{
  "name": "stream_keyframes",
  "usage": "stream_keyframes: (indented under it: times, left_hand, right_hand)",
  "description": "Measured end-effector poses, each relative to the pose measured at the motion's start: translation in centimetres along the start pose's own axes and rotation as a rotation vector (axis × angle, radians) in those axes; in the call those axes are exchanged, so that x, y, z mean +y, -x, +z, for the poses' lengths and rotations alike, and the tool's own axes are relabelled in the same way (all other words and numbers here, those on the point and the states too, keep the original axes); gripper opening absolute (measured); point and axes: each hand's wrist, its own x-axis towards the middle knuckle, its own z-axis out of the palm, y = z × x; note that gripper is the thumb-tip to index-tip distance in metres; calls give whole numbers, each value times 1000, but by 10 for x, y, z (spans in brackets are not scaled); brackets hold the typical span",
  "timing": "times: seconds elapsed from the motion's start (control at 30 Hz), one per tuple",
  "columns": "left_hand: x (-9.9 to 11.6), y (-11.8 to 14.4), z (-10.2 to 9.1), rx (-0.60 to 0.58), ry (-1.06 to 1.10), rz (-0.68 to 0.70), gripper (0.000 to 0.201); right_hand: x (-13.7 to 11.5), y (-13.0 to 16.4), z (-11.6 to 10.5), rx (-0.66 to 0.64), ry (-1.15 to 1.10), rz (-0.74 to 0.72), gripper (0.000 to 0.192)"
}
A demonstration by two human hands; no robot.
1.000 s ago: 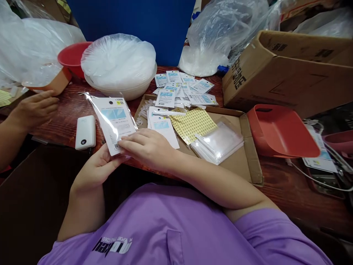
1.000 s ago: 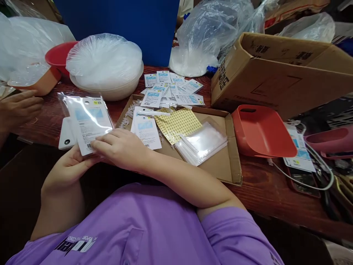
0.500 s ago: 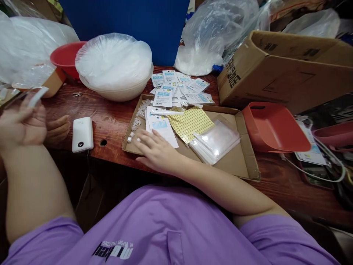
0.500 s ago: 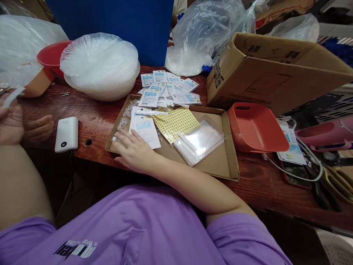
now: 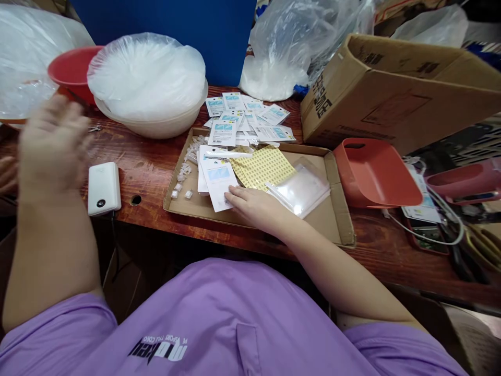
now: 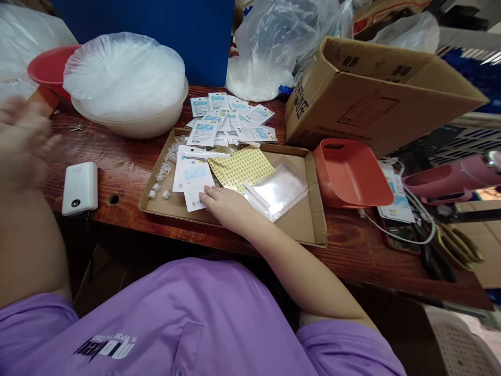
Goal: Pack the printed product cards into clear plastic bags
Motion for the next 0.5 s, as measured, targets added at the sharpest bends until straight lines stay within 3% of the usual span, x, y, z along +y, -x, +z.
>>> stream_keyframes:
  times: [0.1, 0.23, 0.3, 0.5]
  left_hand:
    - [21, 34, 53, -252, 104, 19, 48]
    - [31, 54, 104, -569, -56, 8, 41]
    - [30, 56, 121, -624, -207, 54, 39]
    - [31, 64, 160, -598, -462, 150, 42]
  right_hand:
    - [3, 5, 3, 29, -6, -35, 36]
    - [6, 15, 5, 108, -62, -24, 37]
    - [8, 23, 6, 247, -82, 28, 36]
    - [12, 82, 15, 897, -130, 375, 36]
